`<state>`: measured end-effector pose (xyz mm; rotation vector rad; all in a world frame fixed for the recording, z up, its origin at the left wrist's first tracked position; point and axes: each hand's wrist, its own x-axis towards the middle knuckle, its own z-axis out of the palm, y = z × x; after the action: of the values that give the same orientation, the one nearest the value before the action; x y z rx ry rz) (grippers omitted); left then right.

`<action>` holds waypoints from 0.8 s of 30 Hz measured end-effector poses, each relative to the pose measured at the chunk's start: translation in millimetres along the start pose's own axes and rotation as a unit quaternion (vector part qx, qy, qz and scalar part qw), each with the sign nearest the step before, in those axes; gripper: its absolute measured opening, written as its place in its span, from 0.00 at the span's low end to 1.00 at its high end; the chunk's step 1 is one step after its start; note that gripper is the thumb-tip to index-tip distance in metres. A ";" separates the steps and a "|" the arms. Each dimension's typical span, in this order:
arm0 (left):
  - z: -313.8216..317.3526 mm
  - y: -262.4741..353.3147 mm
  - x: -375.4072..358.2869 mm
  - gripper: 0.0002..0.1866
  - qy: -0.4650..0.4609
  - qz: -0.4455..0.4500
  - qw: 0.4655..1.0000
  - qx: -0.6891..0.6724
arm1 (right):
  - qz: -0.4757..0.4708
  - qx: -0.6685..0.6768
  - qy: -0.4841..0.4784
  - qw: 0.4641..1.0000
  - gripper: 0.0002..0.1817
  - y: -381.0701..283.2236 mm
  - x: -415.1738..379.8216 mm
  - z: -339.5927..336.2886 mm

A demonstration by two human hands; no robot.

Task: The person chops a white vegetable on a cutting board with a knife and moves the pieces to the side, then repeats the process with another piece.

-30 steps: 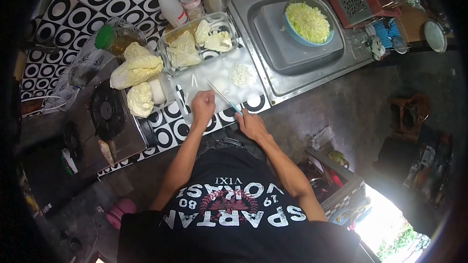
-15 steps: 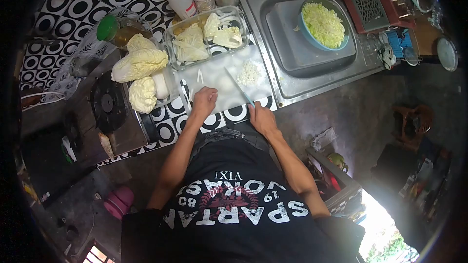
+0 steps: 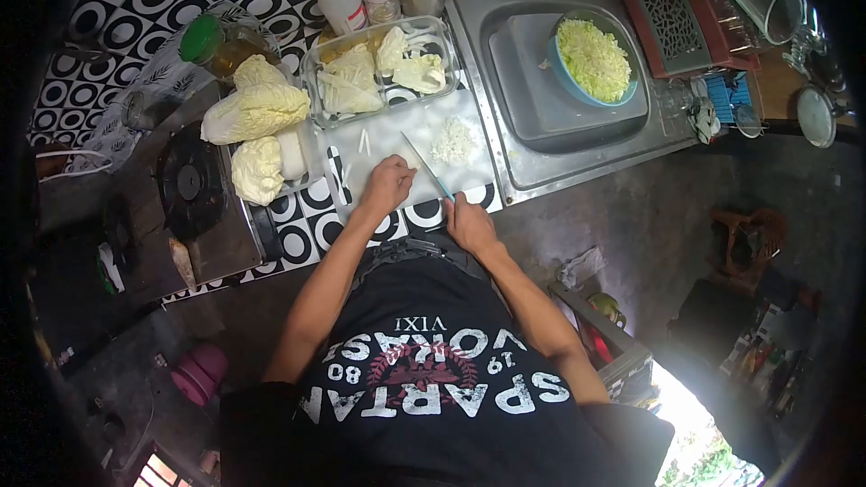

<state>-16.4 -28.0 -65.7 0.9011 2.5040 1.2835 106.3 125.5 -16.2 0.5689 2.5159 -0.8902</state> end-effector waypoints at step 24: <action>0.9 -1.2 -1.9 0.07 -0.006 -0.097 0.994 -0.041 | -0.001 -0.009 0.030 0.999 0.20 -30.6 23.1 4.3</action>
<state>-15.0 -29.1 -67.4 0.6281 2.4400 1.3021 72.8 106.4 -15.7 0.5966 2.5766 -0.8632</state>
